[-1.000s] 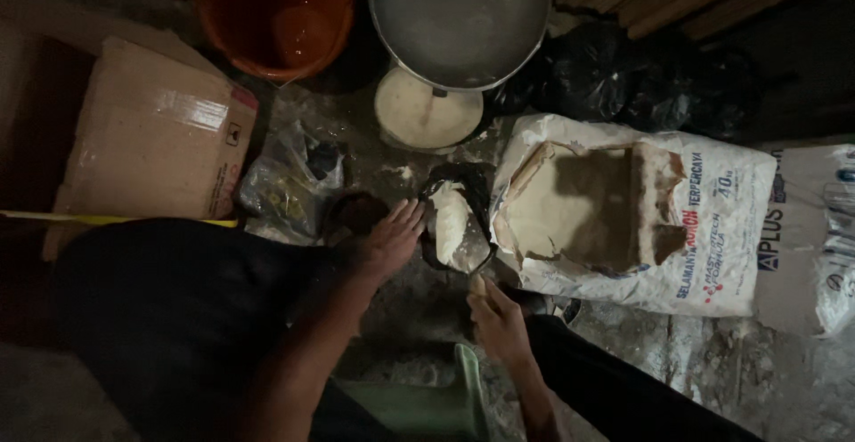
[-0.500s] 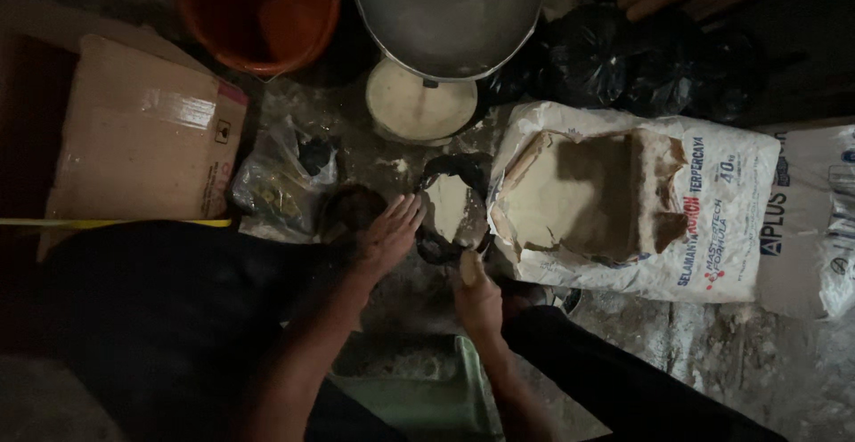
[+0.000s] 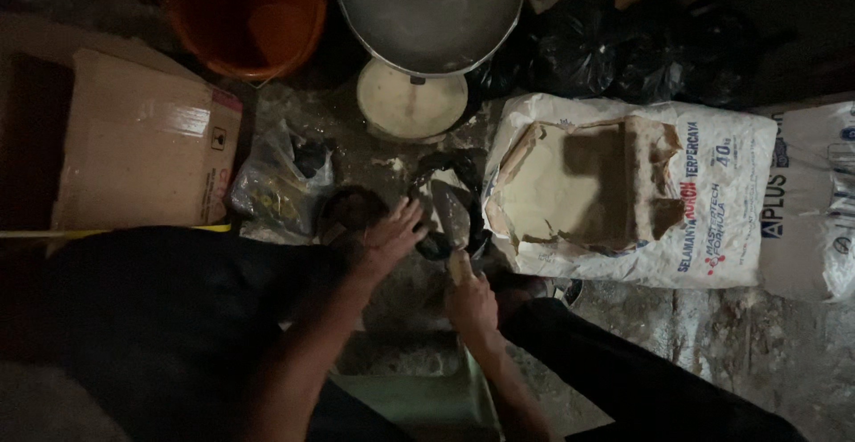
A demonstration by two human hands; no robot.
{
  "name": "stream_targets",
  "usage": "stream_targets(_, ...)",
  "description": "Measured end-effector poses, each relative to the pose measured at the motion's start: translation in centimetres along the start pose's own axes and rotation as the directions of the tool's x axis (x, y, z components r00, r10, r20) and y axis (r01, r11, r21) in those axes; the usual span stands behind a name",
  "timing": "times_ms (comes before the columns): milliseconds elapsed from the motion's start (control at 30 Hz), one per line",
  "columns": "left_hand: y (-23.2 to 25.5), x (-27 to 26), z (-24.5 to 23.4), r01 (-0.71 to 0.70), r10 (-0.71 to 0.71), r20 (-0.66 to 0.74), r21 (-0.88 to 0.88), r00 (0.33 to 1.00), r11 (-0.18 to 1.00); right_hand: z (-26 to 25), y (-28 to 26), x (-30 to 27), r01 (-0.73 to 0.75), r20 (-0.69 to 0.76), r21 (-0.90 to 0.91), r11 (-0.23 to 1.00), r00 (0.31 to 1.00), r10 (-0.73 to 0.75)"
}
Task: The person scoops a white powder from a large bag using a trowel and transfers it into a black plastic bag held open with the left hand. The person repeatedly scoops and deposits the powder into the bag.
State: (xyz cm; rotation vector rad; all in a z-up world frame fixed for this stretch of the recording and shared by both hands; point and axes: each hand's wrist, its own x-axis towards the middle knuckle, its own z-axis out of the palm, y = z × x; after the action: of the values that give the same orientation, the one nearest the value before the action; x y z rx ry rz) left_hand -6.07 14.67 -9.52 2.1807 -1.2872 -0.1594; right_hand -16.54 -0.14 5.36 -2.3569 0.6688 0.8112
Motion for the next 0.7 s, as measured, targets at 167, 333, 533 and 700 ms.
stream_targets(167, 2.0, 1.9, -0.2, -0.005, -0.089, 0.227, 0.385, 0.97, 0.923, -6.1, -4.0, -3.8, -0.072, 0.078, -0.105, 0.992, 0.994, 0.08)
stream_targets(333, 0.9, 0.7, 3.6, 0.254, -0.283, 0.152, 0.184, 0.947, 0.95, -3.0, -2.1, -1.2, 0.007, -0.017, -0.403, 0.915, 1.0, -0.015)
stream_targets(533, -1.5, 0.2, 5.1, 0.157, -0.154, -0.052, 0.062, 0.987, 0.986, -2.1, -0.6, -1.0, 0.03, -0.011, -0.556, 0.83, 0.999, -0.043)
stream_targets(700, -0.7, -0.2, 4.1, 0.059, -0.132, -0.158, -0.397, 0.978, 0.916, -2.7, -1.1, -1.1, 0.017, -0.007, -0.532, 0.847, 1.0, -0.025)
